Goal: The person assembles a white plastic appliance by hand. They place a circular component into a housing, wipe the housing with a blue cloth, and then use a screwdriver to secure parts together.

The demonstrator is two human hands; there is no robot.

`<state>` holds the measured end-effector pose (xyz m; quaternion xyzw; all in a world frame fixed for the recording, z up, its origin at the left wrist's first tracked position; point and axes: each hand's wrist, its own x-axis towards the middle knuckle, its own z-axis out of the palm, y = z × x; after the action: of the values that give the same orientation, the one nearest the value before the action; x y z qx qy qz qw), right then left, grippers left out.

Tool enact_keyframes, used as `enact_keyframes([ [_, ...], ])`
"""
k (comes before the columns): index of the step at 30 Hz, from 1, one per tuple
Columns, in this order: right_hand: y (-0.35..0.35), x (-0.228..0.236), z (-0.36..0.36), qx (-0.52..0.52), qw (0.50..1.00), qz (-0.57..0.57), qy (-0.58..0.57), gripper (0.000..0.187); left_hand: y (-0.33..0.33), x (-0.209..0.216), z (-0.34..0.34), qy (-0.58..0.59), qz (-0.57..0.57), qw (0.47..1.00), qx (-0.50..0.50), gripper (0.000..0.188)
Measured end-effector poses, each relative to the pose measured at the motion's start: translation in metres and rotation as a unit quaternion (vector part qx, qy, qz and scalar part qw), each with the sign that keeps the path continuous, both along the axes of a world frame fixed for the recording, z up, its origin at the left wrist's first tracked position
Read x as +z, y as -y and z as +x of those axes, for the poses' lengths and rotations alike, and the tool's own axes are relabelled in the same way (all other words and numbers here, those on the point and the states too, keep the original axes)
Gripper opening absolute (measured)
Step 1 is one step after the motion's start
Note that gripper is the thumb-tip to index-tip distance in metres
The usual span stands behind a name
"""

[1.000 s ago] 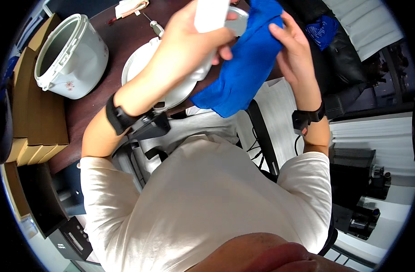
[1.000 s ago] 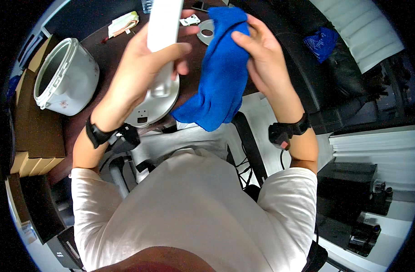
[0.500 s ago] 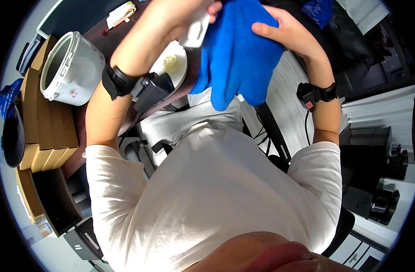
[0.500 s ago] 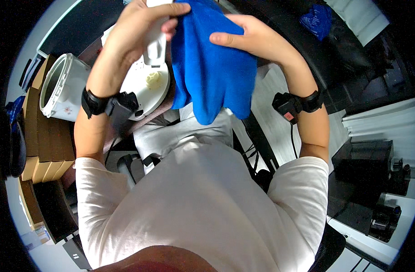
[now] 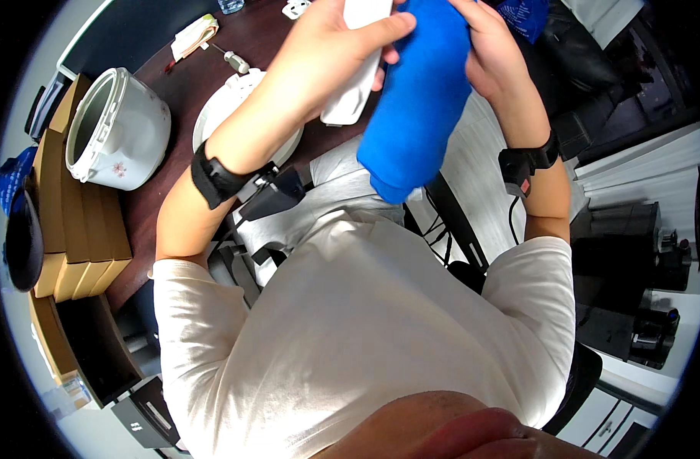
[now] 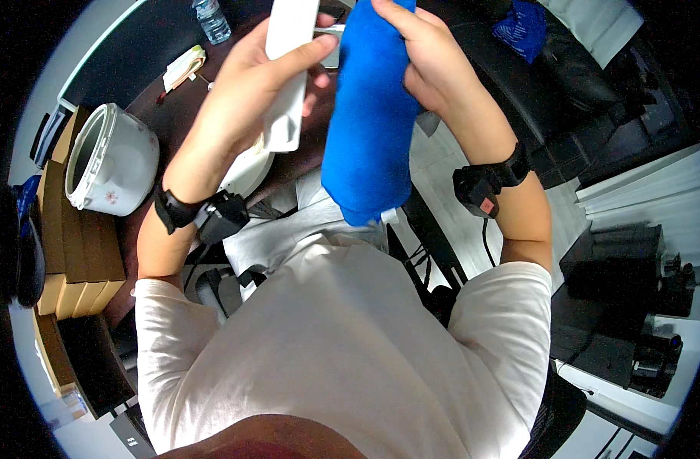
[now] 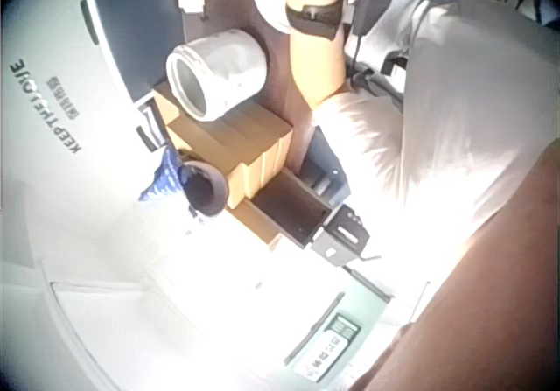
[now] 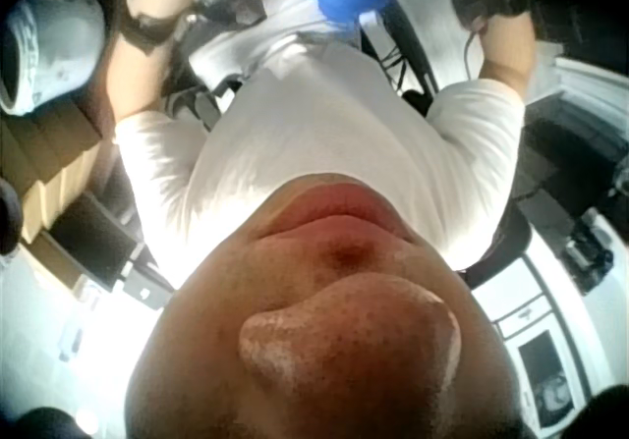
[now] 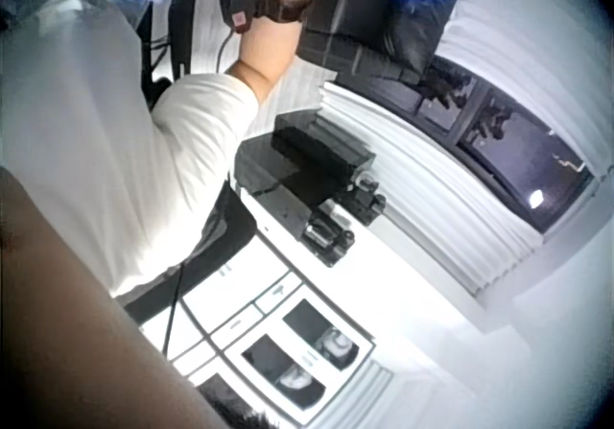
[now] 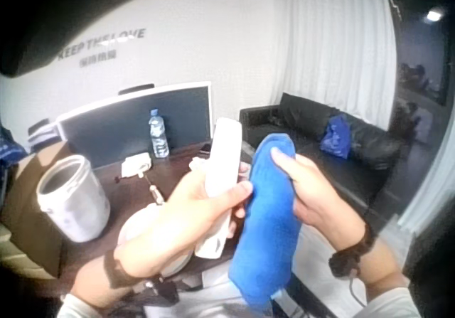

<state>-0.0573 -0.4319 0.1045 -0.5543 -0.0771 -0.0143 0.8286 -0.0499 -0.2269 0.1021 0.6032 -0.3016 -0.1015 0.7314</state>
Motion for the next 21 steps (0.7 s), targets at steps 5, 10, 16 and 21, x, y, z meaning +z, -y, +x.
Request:
enact_keyframes([
  [5,-0.011,0.004,0.001,0.035,0.997,0.042,0.061,0.03,0.002,-0.01,0.008,0.065,0.103,0.992,0.021,0.037],
  [10,0.0,-0.003,0.005,0.032,0.998,-0.017,0.055,0.03,-0.002,-0.013,0.022,-0.044,0.03,0.999,-0.01,0.029],
  [16,0.008,-0.038,0.026,-0.189,0.896,-0.319,0.242,0.076,-0.005,-0.014,0.021,-0.024,-0.002,1.0,0.017,0.029],
  [21,-0.008,-0.062,0.02,-0.089,0.933,-0.274,0.217,0.1,-0.013,-0.016,0.024,0.028,0.02,0.999,-0.008,0.026],
])
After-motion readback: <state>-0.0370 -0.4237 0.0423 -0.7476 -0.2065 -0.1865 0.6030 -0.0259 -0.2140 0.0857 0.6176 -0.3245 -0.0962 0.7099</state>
